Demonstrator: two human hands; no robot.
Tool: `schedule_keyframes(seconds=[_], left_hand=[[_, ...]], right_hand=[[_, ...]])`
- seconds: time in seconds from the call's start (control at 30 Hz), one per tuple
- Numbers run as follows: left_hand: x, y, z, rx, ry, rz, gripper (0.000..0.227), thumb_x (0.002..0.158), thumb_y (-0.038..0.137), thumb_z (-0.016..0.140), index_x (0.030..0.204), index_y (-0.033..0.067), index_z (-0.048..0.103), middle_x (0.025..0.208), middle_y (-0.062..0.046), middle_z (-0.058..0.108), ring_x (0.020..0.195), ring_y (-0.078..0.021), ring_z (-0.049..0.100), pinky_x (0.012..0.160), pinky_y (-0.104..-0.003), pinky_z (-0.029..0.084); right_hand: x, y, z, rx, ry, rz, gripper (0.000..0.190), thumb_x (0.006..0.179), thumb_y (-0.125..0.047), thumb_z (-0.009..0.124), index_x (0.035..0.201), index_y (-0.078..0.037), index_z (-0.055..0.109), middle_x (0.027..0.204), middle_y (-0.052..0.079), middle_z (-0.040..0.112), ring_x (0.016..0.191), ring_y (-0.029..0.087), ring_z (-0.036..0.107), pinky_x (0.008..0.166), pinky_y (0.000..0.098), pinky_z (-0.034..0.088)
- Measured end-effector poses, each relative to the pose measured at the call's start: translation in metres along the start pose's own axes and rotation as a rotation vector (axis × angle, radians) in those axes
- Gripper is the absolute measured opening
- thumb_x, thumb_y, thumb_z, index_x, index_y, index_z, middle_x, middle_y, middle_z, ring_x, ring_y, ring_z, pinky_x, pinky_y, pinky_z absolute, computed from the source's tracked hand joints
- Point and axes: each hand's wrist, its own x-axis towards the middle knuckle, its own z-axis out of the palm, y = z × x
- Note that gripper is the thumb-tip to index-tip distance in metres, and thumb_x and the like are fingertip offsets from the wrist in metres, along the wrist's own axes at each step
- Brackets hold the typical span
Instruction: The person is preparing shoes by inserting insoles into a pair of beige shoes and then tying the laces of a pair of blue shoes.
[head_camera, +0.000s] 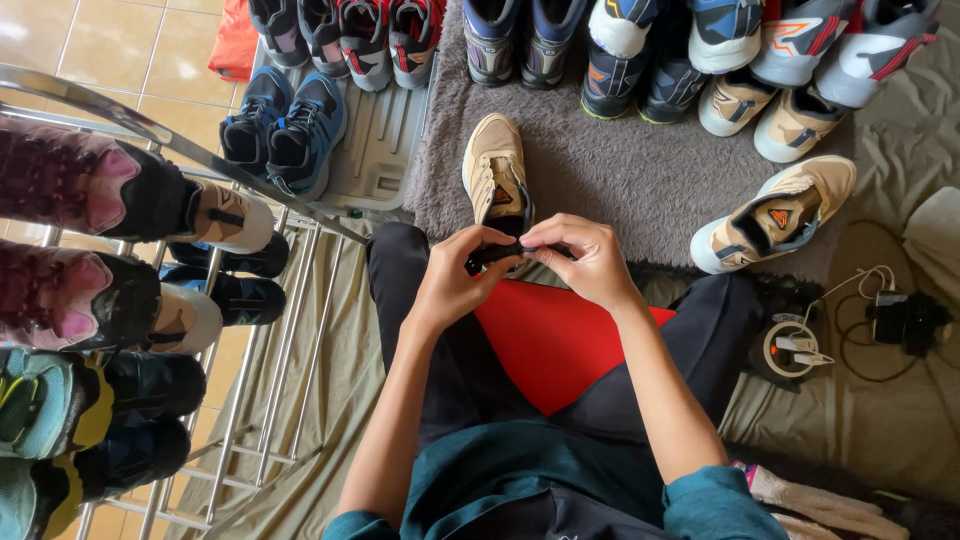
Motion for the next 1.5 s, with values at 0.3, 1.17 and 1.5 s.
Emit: schedule_keyframes(seconds=[0.3, 1.17, 1.5], left_hand=[[0.006, -0.039, 0.006, 0.250, 0.133, -0.006, 0.023, 0.086, 0.008, 0.081, 0.109, 0.0116, 0.076, 0.094, -0.007, 0.076, 0.091, -0.0280, 0.073, 0.085, -0.039, 0.058], [-0.011, -0.141, 0.037, 0.136, 0.175, -0.327, 0.040, 0.106, 0.012, 0.057, 0.145, 0.0108, 0.049, 0.145, -0.021, 0.044, 0.132, -0.0505, 0.049, 0.101, -0.064, 0.048], [-0.013, -0.163, 0.036, 0.055, 0.250, -0.304, 0.035, 0.104, 0.015, 0.064, 0.139, 0.0177, 0.058, 0.139, -0.013, 0.053, 0.119, -0.0461, 0.061, 0.085, -0.048, 0.062]], right_hand=[[-0.013, 0.061, -0.027, 0.122, 0.319, 0.242, 0.011, 0.090, 0.008, 0.076, 0.099, 0.003, 0.074, 0.099, 0.016, 0.072, 0.087, 0.021, 0.074, 0.080, 0.0325, 0.064], [-0.082, 0.204, -0.023, -0.913, -0.103, 0.322, 0.036, 0.092, -0.012, 0.070, 0.127, -0.007, 0.067, 0.129, 0.019, 0.059, 0.125, 0.039, 0.055, 0.095, 0.0528, 0.050], [-0.012, 0.121, 0.006, -0.617, -0.039, 0.098, 0.044, 0.096, -0.012, 0.070, 0.139, -0.010, 0.063, 0.147, 0.022, 0.053, 0.131, 0.045, 0.053, 0.106, 0.0525, 0.046]])
